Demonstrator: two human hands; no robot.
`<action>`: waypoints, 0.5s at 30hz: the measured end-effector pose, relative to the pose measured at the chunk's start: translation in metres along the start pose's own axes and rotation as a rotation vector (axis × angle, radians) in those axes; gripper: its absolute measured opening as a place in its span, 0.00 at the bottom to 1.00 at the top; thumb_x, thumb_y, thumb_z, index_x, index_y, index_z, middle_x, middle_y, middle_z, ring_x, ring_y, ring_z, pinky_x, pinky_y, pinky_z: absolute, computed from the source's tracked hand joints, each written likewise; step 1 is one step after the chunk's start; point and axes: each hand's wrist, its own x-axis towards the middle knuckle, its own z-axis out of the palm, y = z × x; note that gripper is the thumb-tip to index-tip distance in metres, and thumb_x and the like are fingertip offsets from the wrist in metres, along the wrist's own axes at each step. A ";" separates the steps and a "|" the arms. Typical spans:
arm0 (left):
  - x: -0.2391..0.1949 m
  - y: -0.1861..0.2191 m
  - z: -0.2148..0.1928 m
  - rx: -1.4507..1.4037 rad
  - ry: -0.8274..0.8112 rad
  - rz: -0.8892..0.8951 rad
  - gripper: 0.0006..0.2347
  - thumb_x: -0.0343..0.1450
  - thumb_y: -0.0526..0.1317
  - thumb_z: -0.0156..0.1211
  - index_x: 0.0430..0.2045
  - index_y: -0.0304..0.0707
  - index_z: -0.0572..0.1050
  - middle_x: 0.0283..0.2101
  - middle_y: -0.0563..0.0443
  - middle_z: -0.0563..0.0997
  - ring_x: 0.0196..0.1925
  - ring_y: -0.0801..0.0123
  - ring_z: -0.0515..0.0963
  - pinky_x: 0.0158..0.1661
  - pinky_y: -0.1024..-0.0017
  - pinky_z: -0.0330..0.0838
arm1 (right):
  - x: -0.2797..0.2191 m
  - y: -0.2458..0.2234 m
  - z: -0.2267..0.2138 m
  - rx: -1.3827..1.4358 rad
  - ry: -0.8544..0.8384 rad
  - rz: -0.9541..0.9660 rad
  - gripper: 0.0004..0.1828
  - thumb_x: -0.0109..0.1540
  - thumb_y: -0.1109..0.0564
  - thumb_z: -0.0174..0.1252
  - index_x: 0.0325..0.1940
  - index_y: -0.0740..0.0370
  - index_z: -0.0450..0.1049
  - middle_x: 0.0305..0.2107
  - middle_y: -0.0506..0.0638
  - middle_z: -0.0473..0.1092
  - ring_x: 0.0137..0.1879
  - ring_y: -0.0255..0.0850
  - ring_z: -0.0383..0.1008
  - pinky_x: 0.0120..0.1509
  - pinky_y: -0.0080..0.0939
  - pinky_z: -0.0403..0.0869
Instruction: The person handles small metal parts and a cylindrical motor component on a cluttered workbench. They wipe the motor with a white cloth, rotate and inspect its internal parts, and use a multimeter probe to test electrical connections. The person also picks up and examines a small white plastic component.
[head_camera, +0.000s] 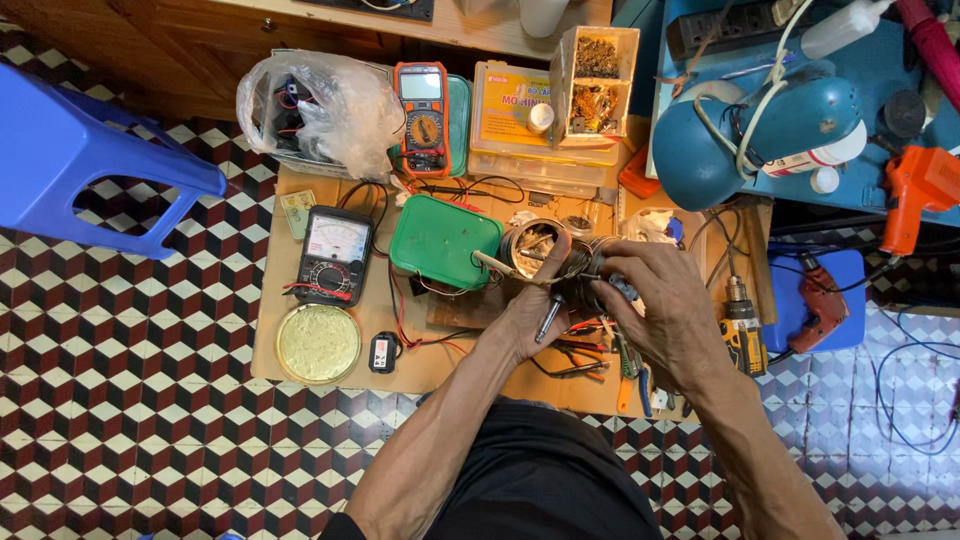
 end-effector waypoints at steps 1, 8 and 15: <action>0.000 0.000 0.000 -0.005 -0.014 -0.003 0.27 0.69 0.67 0.59 0.42 0.41 0.77 0.39 0.53 0.81 0.41 0.72 0.83 0.47 0.70 0.84 | 0.001 0.000 0.000 0.006 -0.001 -0.002 0.17 0.60 0.57 0.65 0.50 0.67 0.75 0.50 0.54 0.73 0.58 0.49 0.71 0.62 0.51 0.68; -0.003 0.003 0.002 -0.070 -0.015 -0.038 0.25 0.69 0.65 0.59 0.42 0.42 0.76 0.40 0.53 0.82 0.41 0.72 0.84 0.47 0.68 0.84 | 0.000 -0.004 0.003 -0.014 0.047 -0.034 0.11 0.61 0.57 0.66 0.45 0.62 0.76 0.50 0.52 0.75 0.57 0.48 0.73 0.63 0.51 0.68; -0.005 0.003 -0.004 -0.136 -0.042 -0.029 0.26 0.72 0.63 0.60 0.49 0.38 0.77 0.43 0.50 0.83 0.42 0.70 0.83 0.50 0.68 0.83 | 0.000 -0.005 0.008 0.044 0.056 -0.033 0.16 0.59 0.57 0.66 0.49 0.65 0.75 0.51 0.53 0.74 0.58 0.49 0.73 0.62 0.50 0.68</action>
